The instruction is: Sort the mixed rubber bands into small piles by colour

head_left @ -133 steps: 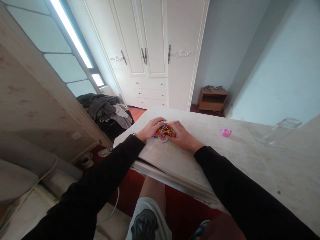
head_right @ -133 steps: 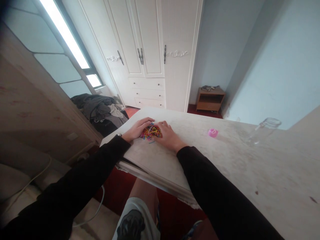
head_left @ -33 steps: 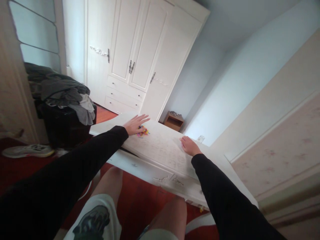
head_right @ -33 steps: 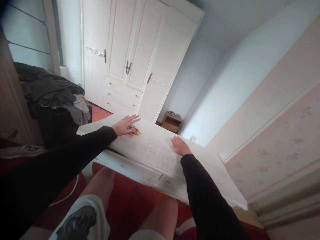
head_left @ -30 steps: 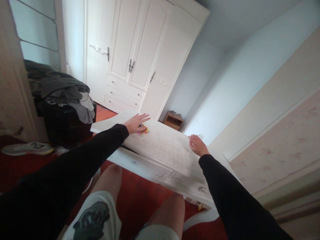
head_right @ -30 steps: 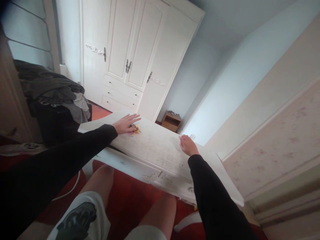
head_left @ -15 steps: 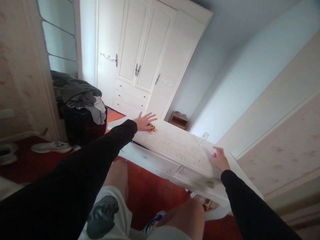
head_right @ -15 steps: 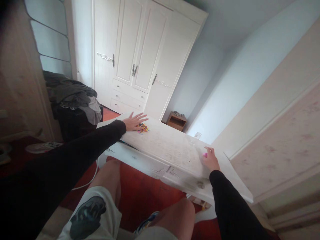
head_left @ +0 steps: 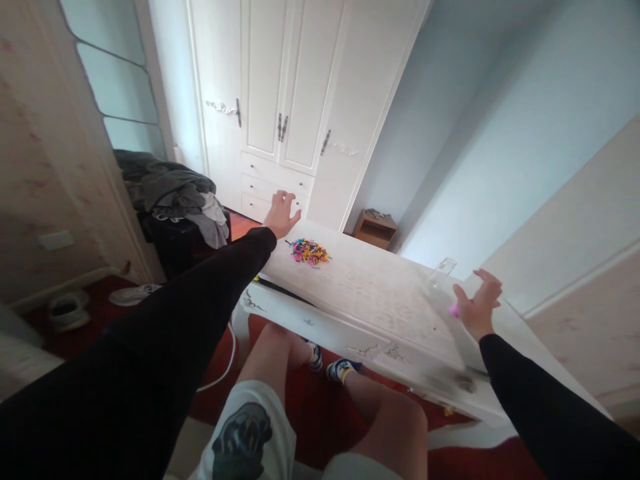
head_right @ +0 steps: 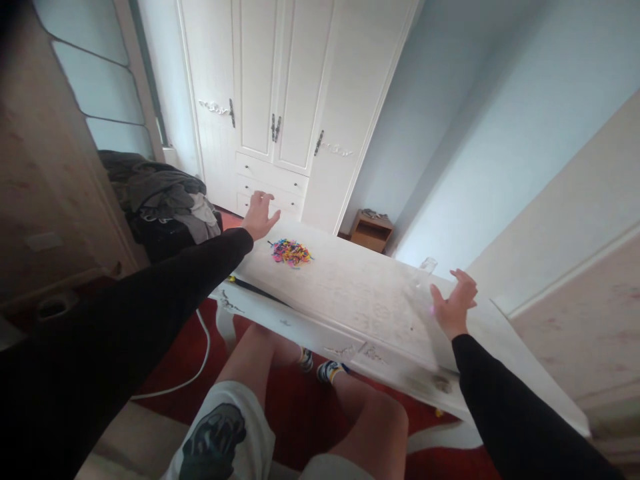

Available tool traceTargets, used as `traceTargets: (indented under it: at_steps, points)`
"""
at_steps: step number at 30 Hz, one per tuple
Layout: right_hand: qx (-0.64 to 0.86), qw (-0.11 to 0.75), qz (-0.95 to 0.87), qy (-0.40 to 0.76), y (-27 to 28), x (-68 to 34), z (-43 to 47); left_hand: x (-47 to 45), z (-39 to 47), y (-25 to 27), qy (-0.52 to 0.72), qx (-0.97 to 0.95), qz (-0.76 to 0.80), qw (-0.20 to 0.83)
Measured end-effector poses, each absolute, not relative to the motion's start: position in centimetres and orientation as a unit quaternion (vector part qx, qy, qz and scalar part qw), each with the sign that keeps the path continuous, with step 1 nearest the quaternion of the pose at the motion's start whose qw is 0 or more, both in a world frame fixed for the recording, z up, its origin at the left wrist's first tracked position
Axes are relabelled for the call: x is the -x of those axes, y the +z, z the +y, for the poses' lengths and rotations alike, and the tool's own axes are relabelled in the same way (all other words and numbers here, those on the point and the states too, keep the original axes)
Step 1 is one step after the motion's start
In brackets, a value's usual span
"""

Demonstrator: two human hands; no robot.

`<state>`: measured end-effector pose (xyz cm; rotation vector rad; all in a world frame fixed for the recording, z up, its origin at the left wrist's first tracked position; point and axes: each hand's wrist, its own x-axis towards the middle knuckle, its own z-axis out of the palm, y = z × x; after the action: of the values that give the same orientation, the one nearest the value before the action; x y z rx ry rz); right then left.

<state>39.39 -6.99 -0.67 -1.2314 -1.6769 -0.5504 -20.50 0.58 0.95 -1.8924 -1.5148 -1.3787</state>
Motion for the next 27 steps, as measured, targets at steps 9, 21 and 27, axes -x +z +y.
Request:
traceTargets:
  at_steps: [9,21,27]
  points:
    - [0.397,0.505,-0.760,-0.098,1.2,-23.6,-3.0,19.1,10.0,2.2,-0.624,0.451,-0.637,0.028]
    - [0.290,0.377,-0.874,0.101,-3.0,-8.6,3.5,19.7,15.8,-1.7,-0.697,0.422,-0.577,-0.062]
    - [0.305,0.278,-0.901,0.132,-3.0,-8.9,2.5,17.4,14.3,-1.0,-0.621,0.604,-0.486,-0.114]
